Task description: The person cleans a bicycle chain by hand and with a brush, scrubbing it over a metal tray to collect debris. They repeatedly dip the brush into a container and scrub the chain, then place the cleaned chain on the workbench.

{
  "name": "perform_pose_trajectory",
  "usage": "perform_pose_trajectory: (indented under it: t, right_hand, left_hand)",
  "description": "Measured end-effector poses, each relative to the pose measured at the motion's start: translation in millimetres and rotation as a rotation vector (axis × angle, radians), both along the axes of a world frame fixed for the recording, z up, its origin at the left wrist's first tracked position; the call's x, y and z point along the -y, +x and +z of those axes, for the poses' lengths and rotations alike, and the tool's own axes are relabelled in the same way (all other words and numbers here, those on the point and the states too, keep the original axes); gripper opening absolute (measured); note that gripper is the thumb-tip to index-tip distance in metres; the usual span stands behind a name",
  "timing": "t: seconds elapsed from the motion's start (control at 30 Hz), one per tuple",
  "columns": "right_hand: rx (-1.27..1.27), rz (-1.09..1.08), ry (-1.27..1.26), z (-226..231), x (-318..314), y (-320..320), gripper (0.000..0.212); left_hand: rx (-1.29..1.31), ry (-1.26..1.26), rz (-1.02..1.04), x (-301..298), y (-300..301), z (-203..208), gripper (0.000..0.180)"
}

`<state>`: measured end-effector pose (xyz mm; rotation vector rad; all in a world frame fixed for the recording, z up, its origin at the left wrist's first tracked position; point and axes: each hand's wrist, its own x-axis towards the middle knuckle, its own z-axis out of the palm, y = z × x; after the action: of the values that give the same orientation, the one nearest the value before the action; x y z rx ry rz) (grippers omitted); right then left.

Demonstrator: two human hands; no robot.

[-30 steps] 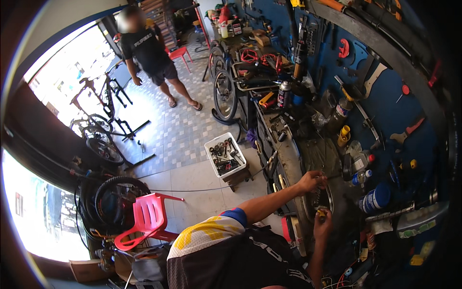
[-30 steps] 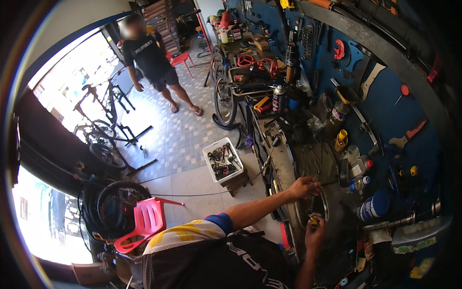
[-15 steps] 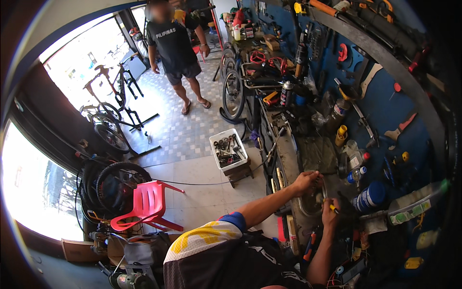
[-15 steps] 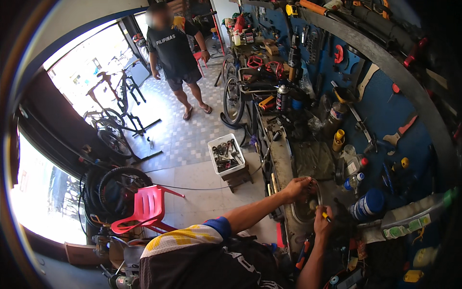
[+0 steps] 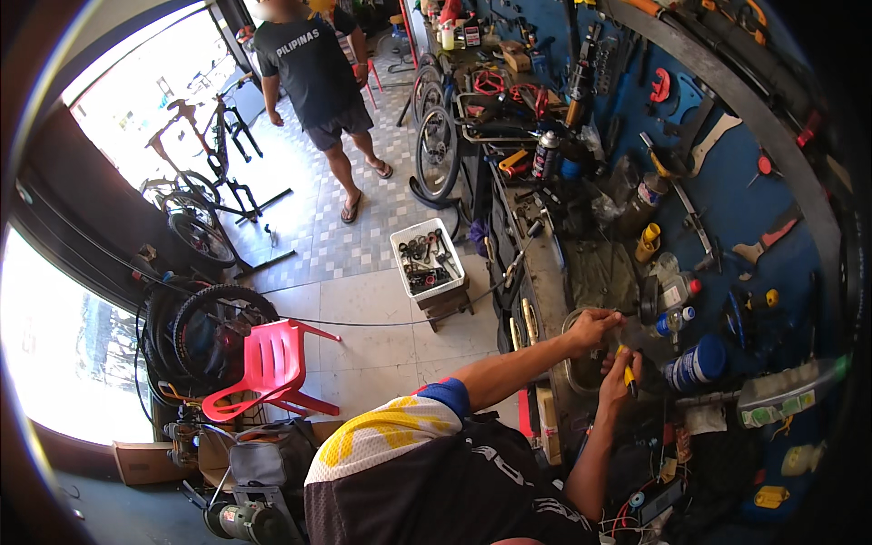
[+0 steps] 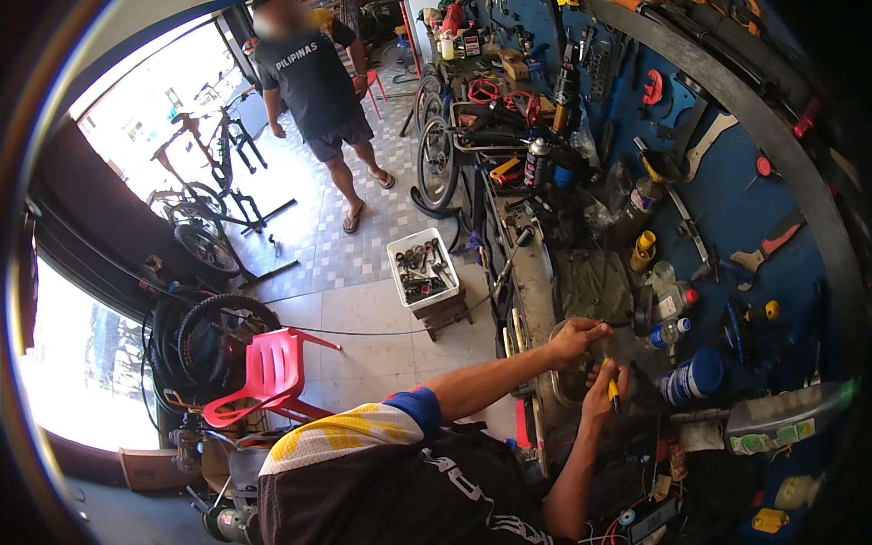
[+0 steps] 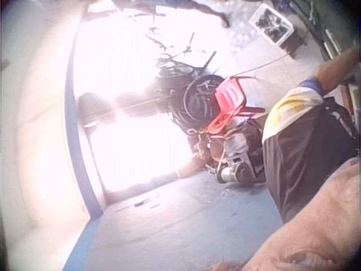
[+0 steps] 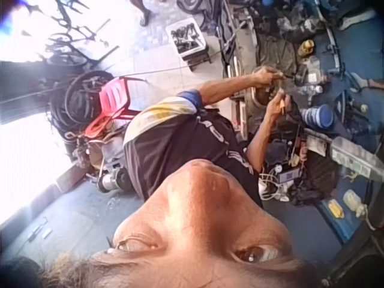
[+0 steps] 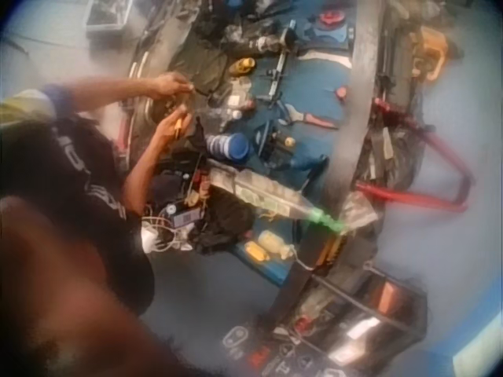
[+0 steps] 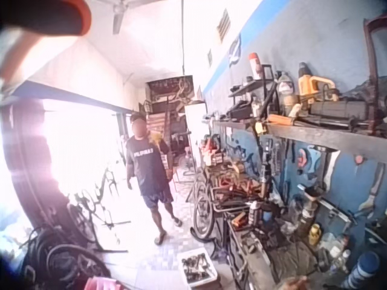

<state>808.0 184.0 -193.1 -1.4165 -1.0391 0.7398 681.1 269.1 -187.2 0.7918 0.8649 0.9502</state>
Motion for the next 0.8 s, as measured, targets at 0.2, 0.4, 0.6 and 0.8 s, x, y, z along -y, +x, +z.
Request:
perform_pose_trajectory:
  t: [0.2,0.4,0.6,0.8]
  right_hand:
    - [-0.011,0.039,-0.035,5,2,-6,0.032]
    - [-0.102,0.04,-0.224,-8,8,-1,0.032]
    - [-0.008,-0.021,-0.016,5,-5,-7,0.034]
    - [-0.027,0.02,-0.117,6,4,-1,0.029]
  left_hand:
    - [-0.02,0.072,0.031,-12,-12,-16,0.036]
    - [0.072,0.091,0.013,-16,-7,-7,0.035]
    - [-0.006,-0.002,-0.016,-7,-5,7,0.032]
    - [0.024,0.081,-0.016,-19,-14,2,0.032]
